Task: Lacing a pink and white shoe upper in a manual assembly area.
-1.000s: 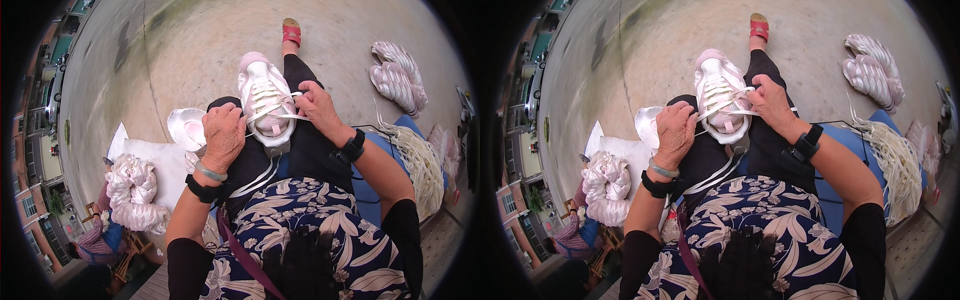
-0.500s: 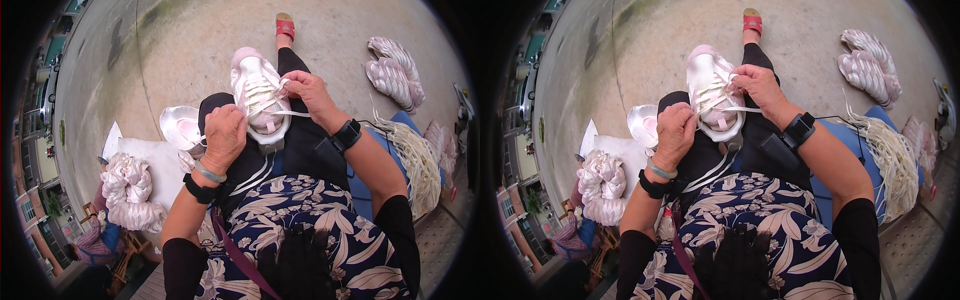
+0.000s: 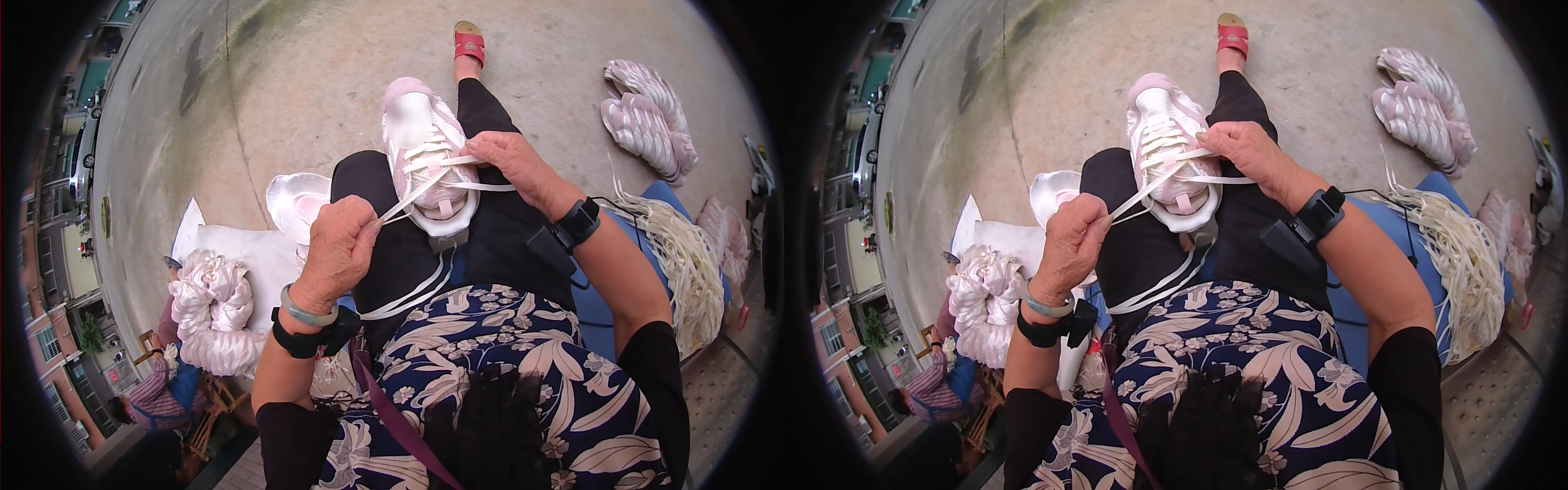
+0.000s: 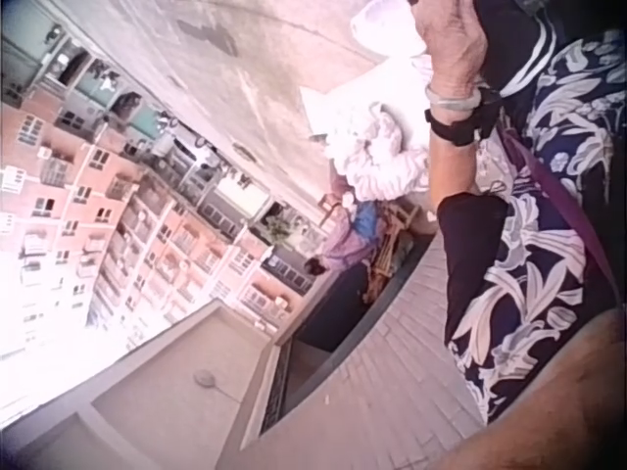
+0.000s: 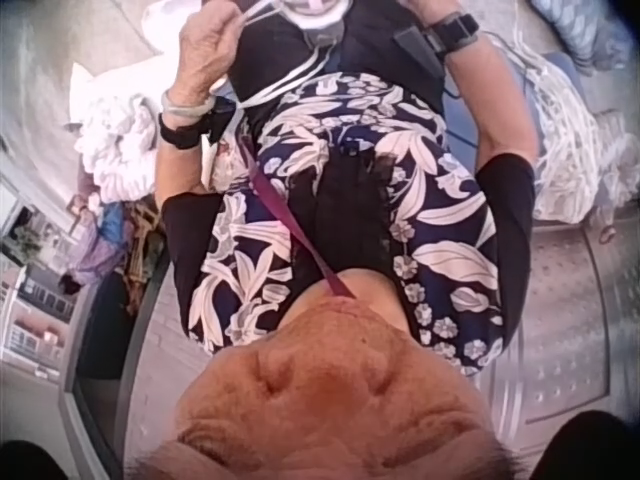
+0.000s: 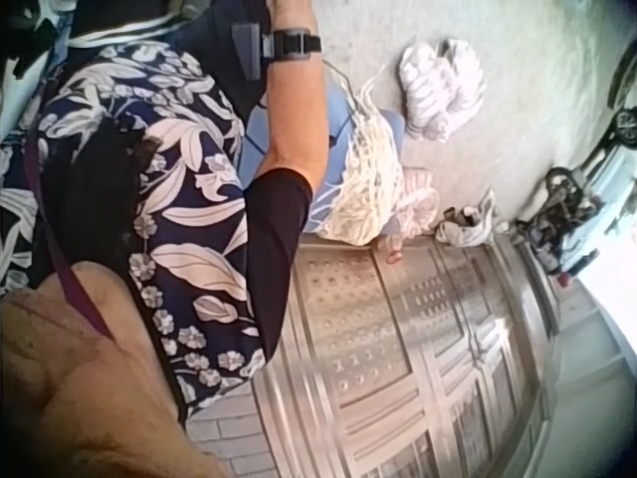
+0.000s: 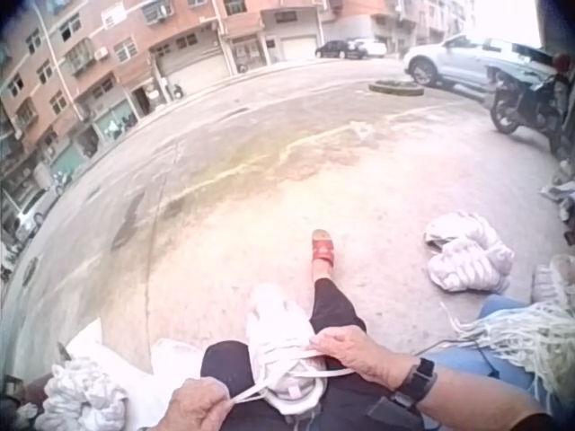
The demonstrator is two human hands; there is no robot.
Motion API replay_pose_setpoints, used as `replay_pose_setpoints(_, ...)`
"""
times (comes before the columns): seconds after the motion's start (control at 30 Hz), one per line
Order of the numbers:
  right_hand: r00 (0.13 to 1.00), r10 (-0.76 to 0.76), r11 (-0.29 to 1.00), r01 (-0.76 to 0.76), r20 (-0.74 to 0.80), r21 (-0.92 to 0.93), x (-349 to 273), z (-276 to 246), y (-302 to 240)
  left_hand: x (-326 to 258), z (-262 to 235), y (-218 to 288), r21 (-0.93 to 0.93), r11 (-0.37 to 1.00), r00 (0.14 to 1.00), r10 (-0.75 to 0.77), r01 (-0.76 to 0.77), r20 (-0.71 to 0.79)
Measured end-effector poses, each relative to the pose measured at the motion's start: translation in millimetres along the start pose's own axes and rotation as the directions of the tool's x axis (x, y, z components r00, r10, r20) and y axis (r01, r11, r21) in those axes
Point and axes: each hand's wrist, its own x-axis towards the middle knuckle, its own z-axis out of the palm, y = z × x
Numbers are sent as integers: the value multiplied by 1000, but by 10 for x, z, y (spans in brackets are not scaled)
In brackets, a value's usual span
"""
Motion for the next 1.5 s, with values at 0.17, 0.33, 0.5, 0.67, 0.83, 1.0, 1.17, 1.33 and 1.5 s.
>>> replay_pose_setpoints(0.17, 998, 46, 993, -40, 46, -114, 16, -16, 29, -323, -205, -163, -43, 994, 990, -100, 105, 103)
replay_pose_setpoints(0.33, 998, 2, 995, 4, 57, -103, 3, -25, 48, -616, -377, -279, -319, 865, 918, -329, 387, 222)
replay_pose_setpoints(0.5, 998, -13, 994, 19, 56, -107, 12, -18, 47, -598, -311, -141, -474, 710, 853, -435, 521, 287)
replay_pose_setpoints(0.67, 999, -37, 988, 41, 27, -149, -125, -30, -36, -472, -272, -120, -518, 781, 923, -383, 350, 46)
replay_pose_setpoints(0.83, 989, -66, 820, 131, 136, -558, -486, -79, -207, -426, -371, -162, -173, 966, 972, -212, 193, -102)
replay_pose_setpoints(1.0, 836, -443, 152, 425, 323, -892, -604, -247, -355, -396, -498, -282, 354, 935, 988, 37, 18, -149)
replay_pose_setpoints(1.17, 846, -448, 119, 376, 288, -919, -683, -512, -397, -543, -486, -483, 362, 932, 995, 19, 18, -98)
replay_pose_setpoints(1.33, 869, -413, 162, 366, 274, -916, -746, -603, -300, -685, -479, -683, 306, 951, 982, 22, 38, -189)
replay_pose_setpoints(1.5, 820, -529, 144, 340, 218, -929, -738, -775, -266, -716, -516, -793, 468, 882, 991, 3, 62, -136)
